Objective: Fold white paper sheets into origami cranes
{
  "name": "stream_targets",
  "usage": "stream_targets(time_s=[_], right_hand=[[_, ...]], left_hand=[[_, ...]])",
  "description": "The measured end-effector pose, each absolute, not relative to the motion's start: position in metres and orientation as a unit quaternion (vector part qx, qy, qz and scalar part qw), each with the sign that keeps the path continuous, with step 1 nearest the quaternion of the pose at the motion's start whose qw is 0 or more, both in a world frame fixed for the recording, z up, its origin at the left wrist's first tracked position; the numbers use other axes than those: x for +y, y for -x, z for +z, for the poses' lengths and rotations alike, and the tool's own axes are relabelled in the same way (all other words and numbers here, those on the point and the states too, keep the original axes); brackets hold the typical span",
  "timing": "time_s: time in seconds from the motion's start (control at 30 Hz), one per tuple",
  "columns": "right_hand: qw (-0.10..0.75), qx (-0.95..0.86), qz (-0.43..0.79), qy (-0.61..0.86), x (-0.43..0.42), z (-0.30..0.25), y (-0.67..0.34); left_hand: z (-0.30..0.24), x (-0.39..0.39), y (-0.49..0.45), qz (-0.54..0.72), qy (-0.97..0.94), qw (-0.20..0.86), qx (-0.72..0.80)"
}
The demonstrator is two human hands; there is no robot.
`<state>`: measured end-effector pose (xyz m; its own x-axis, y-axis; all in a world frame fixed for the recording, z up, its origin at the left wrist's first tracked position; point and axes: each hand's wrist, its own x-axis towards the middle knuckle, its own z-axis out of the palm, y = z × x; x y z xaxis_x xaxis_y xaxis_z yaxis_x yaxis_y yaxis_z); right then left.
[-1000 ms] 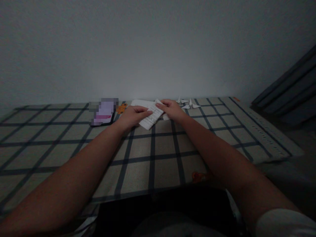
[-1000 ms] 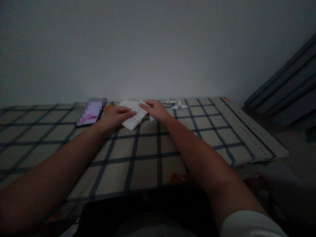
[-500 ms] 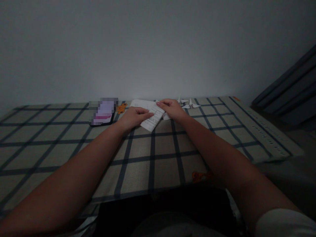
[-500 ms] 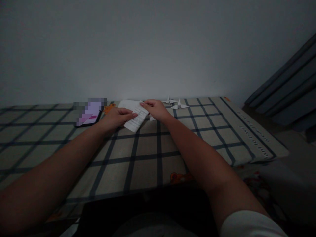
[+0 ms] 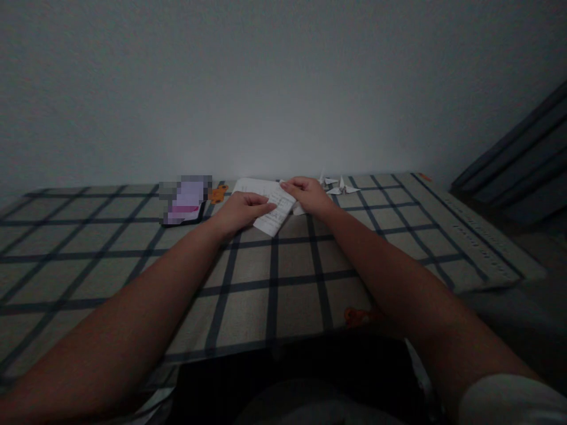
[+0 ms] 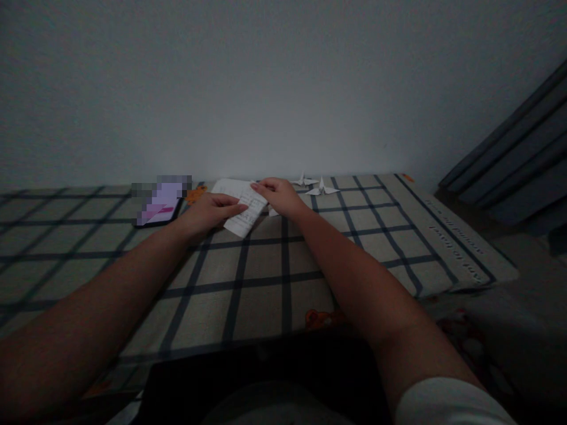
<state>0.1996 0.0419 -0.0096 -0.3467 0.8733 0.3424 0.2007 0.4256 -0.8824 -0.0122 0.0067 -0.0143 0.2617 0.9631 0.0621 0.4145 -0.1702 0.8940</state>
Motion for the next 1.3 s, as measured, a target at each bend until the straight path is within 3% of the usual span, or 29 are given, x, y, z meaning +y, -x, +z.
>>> stream_targets(time_s=[0.57, 0.9, 1.3], right_hand=[[0.440, -0.723, 0.370, 0.382, 0.040, -0.008, -0.198], [0.445, -0.626, 0.529, 0.360, 0.045, -0.012, -0.194], [0.427, -0.645, 0.523, 0.359, 0.047, -0.019, -0.193]], left_hand=[[-0.012, 0.004, 0.011, 0.332, -0.681, 0.415, 0.503], [-0.016, 0.006, 0.009, 0.462, -0.599, 0.442, 0.482], [-0.014, 0.005, 0.006, 0.413, -0.604, 0.486, 0.478]])
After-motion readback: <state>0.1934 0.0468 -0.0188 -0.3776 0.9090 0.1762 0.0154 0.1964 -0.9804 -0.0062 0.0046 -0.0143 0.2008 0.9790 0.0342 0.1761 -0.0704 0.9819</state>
